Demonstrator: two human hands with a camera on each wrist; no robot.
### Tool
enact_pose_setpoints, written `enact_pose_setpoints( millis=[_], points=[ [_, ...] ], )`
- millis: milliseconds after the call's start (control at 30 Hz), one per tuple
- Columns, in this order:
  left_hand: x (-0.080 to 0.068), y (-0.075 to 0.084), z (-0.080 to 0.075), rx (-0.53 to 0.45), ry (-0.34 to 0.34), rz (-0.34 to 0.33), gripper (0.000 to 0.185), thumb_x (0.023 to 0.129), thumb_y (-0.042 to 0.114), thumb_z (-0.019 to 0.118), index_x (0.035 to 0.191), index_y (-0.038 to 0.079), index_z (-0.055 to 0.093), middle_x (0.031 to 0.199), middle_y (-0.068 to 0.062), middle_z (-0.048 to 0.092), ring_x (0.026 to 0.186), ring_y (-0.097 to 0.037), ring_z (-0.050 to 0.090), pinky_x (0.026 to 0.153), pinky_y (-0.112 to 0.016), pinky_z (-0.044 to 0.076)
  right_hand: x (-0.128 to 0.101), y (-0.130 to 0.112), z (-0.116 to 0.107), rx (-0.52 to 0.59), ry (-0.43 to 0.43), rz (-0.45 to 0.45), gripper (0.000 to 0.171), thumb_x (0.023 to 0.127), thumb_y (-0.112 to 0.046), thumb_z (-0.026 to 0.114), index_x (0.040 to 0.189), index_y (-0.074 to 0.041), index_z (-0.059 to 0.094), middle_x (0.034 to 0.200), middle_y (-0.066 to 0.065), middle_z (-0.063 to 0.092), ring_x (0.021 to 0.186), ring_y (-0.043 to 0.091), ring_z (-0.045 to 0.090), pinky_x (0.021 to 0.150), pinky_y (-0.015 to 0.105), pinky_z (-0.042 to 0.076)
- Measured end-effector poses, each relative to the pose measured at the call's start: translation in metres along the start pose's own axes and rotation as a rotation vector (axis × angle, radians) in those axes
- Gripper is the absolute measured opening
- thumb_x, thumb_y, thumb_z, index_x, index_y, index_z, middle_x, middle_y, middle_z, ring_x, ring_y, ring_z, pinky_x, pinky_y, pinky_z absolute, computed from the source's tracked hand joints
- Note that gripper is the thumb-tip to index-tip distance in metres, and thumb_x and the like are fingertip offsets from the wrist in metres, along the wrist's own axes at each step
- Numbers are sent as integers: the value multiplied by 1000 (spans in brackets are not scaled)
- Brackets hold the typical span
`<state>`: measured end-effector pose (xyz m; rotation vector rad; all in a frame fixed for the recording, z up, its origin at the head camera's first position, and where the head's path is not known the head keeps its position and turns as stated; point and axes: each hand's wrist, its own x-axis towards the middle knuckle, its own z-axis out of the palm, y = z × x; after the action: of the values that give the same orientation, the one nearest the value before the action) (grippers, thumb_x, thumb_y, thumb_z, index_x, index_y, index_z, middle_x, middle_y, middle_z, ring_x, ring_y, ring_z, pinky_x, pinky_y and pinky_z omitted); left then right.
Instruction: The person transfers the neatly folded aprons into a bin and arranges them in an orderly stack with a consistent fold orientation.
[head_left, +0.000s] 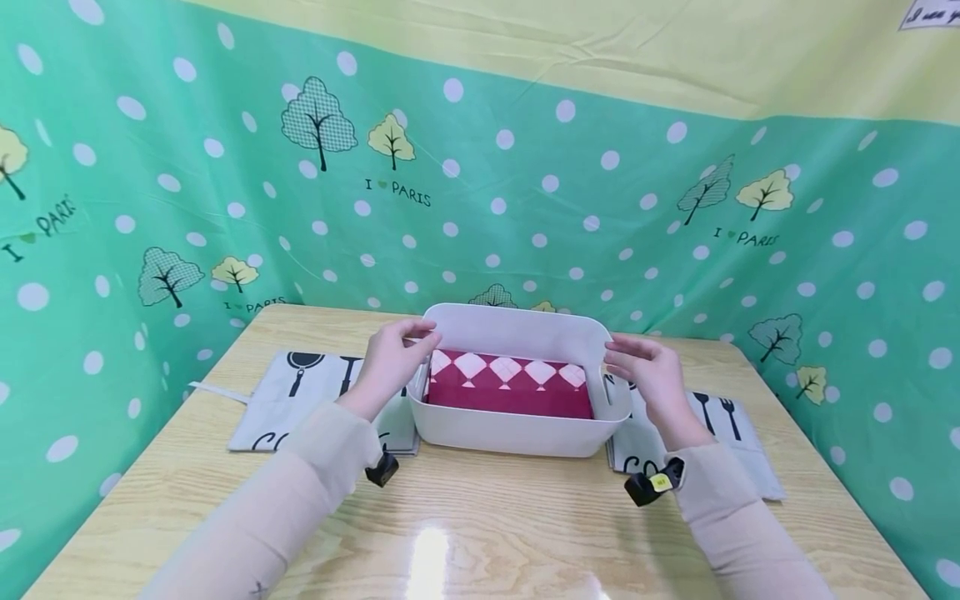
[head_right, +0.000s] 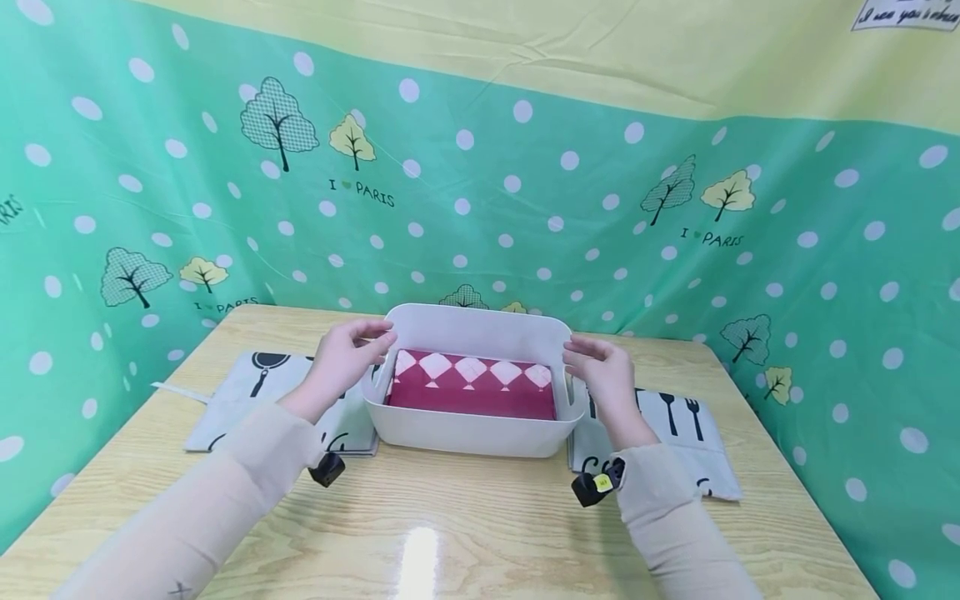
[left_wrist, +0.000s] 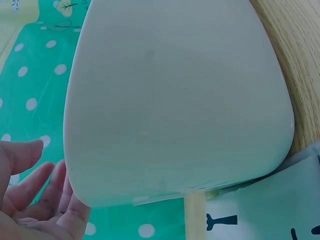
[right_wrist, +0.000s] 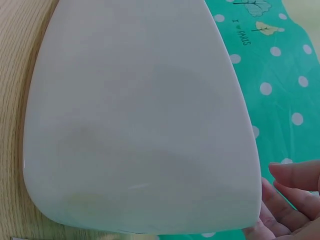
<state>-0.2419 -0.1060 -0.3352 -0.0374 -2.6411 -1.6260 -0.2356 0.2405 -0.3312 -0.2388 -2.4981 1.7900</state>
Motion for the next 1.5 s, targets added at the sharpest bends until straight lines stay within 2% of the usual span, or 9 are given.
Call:
enact_pose_setpoints(
  millis=[167, 400, 600, 767, 900, 1133, 1500],
  points=[
    [-2, 1, -1, -14, 3, 11, 44, 100, 33, 58, 139, 12, 55, 128, -13, 63, 107, -29, 67, 94, -39, 56, -2, -2, -1, 19, -1, -10, 48, 100, -16, 58, 145, -3, 47, 144, 21, 52, 92, -7, 63, 90, 17, 52],
    [-4, 1, -5, -30, 2, 33, 44, 100, 34, 59, 138, 12, 56, 122, -14, 64, 101, -30, 68, 85, -33, 59, -5, -5, -3, 23, 10, -23, 49, 99, -19, 61, 143, -2, 49, 141, 19, 56, 91, -6, 65, 87, 16, 53],
    [-9, 1, -10, -43, -1, 72, 43, 99, 32, 60, 135, 8, 58, 115, -14, 66, 92, -26, 68, 75, -29, 60, -10, -8, -6, 12, 6, -38, 51, 97, -24, 64, 141, -2, 50, 135, 13, 61, 89, -8, 65, 87, 15, 53],
    [-14, 1, -13, -46, -5, 82, 41, 99, 30, 62, 132, 7, 60, 111, -15, 68, 86, -25, 69, 71, -26, 59, -15, -11, -7, -23, 16, -49, 51, 97, -27, 64, 140, -3, 52, 137, 15, 60, 89, -8, 65, 91, 15, 51],
    [-21, 1, -14, -36, -15, 72, 39, 98, 30, 63, 130, 9, 62, 108, -14, 69, 85, -27, 69, 70, -25, 57, -19, -11, -10, -49, 17, -73, 50, 98, -30, 63, 140, -4, 52, 135, 14, 61, 89, -8, 66, 90, 14, 50],
    [-32, -4, -14, -96, -43, 38, 37, 98, 28, 64, 129, 8, 63, 108, -14, 68, 94, -32, 67, 71, -24, 58, -25, -2, -15, -55, 43, -77, 50, 98, -29, 62, 140, -3, 52, 133, 14, 62, 89, -9, 65, 87, 13, 52],
    [-41, -17, -15, -118, -62, 65, 37, 98, 25, 63, 129, 5, 62, 109, -19, 68, 84, -18, 65, 71, -24, 59, -25, 12, -26, -44, 71, -33, 51, 98, -27, 63, 141, -3, 50, 125, 4, 66, 87, -9, 65, 83, 10, 52]
  ],
)
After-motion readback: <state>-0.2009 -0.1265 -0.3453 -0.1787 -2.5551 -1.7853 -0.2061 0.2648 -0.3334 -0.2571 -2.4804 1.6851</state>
